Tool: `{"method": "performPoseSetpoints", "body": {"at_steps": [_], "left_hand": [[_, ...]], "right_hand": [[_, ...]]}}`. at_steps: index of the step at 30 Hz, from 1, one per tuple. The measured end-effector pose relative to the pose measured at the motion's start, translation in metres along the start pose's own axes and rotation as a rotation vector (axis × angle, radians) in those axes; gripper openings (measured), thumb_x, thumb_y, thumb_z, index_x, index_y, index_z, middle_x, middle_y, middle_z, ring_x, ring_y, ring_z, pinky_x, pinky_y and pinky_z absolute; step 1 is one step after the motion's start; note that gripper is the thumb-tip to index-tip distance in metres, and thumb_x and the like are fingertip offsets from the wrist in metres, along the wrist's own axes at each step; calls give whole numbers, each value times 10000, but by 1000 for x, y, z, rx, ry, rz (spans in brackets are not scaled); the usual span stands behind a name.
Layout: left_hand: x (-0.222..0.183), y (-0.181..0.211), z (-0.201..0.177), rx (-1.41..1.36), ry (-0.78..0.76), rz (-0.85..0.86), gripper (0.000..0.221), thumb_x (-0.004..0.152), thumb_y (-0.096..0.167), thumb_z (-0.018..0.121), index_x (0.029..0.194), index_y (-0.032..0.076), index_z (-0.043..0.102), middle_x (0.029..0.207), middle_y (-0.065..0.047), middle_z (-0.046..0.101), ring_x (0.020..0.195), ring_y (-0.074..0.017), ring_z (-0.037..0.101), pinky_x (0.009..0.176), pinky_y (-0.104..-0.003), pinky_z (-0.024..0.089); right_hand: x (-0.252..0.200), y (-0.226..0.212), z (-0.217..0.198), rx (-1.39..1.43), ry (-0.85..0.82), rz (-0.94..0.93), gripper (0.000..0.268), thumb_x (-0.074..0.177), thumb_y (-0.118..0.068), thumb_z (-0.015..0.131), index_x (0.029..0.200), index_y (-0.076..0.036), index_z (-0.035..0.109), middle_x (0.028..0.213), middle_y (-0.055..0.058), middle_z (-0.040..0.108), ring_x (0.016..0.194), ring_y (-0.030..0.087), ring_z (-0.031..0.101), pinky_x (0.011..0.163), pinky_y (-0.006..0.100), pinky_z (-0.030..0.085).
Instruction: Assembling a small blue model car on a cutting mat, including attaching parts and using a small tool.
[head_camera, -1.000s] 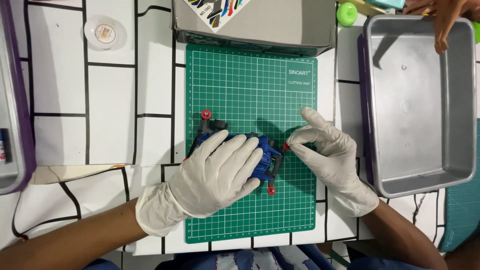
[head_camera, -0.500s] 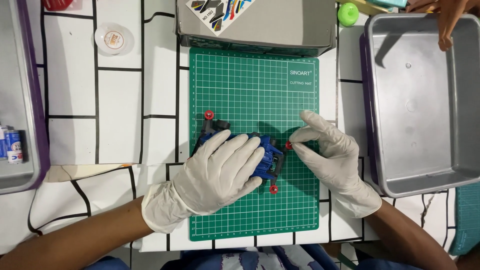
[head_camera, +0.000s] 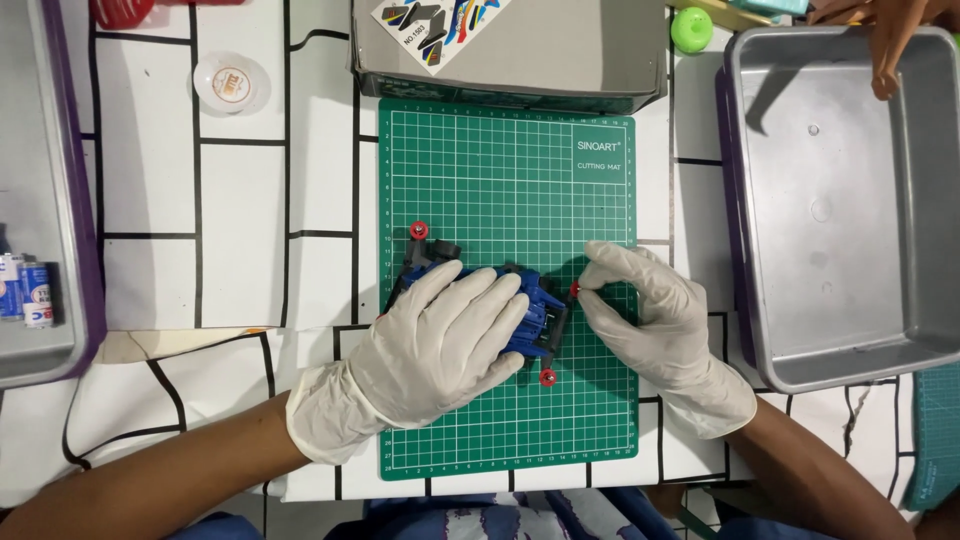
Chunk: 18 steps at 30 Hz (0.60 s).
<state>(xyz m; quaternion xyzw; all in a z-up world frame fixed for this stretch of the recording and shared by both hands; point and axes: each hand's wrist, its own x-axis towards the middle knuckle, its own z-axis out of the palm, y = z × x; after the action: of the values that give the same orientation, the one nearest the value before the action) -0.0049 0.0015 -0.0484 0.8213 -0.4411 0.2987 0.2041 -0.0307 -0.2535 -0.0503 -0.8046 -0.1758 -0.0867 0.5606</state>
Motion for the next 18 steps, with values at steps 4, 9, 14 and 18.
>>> {"method": "performPoseSetpoints", "body": {"at_steps": [4,9,14,18], "left_hand": [[-2,0,1,6,-2,9,362,956,417,741,1095,91,813,1110,-89,790,1043,-236,746,954,-396,590],[-2,-1,0,27,-19,32,399,940,459,791,1117,102,804,1129,-85,788,1051,-235,748,970,-398,582],[-1,-1,0,14,-19,30,381,960,442,757,1106,93,805,1125,-92,785,1048,-239,746,962,-393,589],[-2,0,1,8,-33,23,384,985,432,700,1116,88,810,1128,-97,789,1052,-241,749,970,-399,583]], "right_hand": [[-2,3,-1,-10,-10,27,541,915,135,699,1395,-82,578,1007,18,681,950,118,680,1075,288,599],[-3,4,-2,41,1,51,552,894,143,656,1405,-39,553,1105,49,665,1029,147,658,1157,361,552],[2,3,0,-128,-35,-122,534,949,181,648,1409,-72,551,1023,32,719,948,145,720,1016,301,598],[2,4,1,-170,-34,-104,499,945,172,652,1370,-72,559,1001,26,707,954,151,705,1023,310,605]]}}
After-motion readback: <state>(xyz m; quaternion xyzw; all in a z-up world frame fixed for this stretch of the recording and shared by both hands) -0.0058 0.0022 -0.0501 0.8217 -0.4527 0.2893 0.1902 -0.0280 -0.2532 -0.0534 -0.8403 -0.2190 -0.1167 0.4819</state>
